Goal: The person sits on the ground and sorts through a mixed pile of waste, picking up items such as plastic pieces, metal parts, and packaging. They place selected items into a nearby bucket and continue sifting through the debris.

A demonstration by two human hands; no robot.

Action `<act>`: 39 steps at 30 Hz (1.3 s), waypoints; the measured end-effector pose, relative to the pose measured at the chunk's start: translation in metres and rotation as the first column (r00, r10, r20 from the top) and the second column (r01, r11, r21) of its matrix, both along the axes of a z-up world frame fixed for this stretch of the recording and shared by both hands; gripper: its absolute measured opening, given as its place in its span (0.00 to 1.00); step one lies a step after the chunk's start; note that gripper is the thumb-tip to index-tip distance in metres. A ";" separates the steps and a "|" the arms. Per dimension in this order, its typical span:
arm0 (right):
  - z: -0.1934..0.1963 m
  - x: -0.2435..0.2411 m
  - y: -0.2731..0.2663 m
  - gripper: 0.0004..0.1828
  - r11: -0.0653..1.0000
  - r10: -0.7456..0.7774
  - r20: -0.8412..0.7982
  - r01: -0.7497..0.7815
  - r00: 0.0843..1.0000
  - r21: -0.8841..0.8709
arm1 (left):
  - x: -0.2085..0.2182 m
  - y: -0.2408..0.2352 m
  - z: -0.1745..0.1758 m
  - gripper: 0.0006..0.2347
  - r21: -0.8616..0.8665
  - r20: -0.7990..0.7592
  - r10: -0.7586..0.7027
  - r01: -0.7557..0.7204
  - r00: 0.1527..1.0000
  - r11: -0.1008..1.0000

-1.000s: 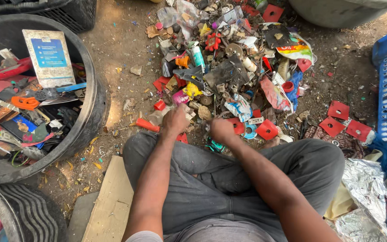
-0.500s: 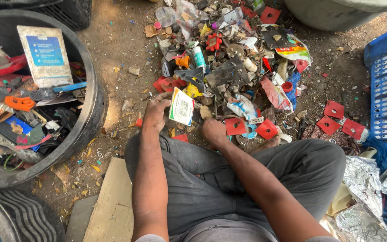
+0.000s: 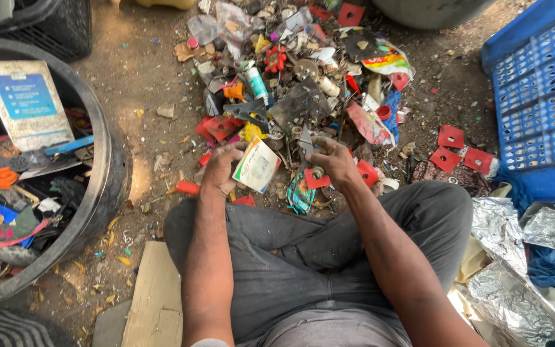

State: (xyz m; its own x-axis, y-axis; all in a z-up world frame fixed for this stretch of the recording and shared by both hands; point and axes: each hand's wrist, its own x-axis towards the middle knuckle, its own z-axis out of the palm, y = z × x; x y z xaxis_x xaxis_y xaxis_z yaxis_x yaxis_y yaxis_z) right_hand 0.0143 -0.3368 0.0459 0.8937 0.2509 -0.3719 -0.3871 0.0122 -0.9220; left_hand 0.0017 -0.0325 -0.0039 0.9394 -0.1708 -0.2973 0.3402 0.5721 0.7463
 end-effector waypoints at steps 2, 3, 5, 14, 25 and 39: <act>0.021 -0.006 -0.007 0.31 0.987 0.127 0.013 -0.125 0.992 -0.099 | 0.003 -0.020 -0.006 0.18 -0.084 -0.052 -0.054 0.050 0.997 0.995; 0.023 -0.012 -0.006 0.34 0.937 0.249 0.000 -0.241 0.969 -0.253 | 0.003 -0.030 -0.010 0.17 -0.106 -0.063 -0.109 0.102 0.992 0.989; 0.013 -0.022 -0.004 0.29 0.850 0.385 0.032 -0.341 0.922 -0.401 | 0.002 -0.048 -0.016 0.17 -0.148 -0.081 -0.218 0.205 0.973 0.968; -0.076 -0.008 -0.001 0.18 0.904 -0.050 -0.328 0.183 0.943 0.386 | -0.015 -0.087 -0.015 0.19 0.177 0.093 -0.199 0.181 0.975 0.967; -0.011 -0.016 -0.034 0.31 0.775 0.327 0.347 -0.039 0.879 -0.631 | -0.027 -0.164 -0.064 0.22 -0.207 -0.280 0.128 -0.190 0.951 0.960; -0.023 -0.025 -0.018 0.20 0.845 0.261 0.445 0.020 0.857 -0.534 | -0.046 -0.171 -0.059 0.18 -0.292 -0.260 0.080 -0.157 0.962 0.943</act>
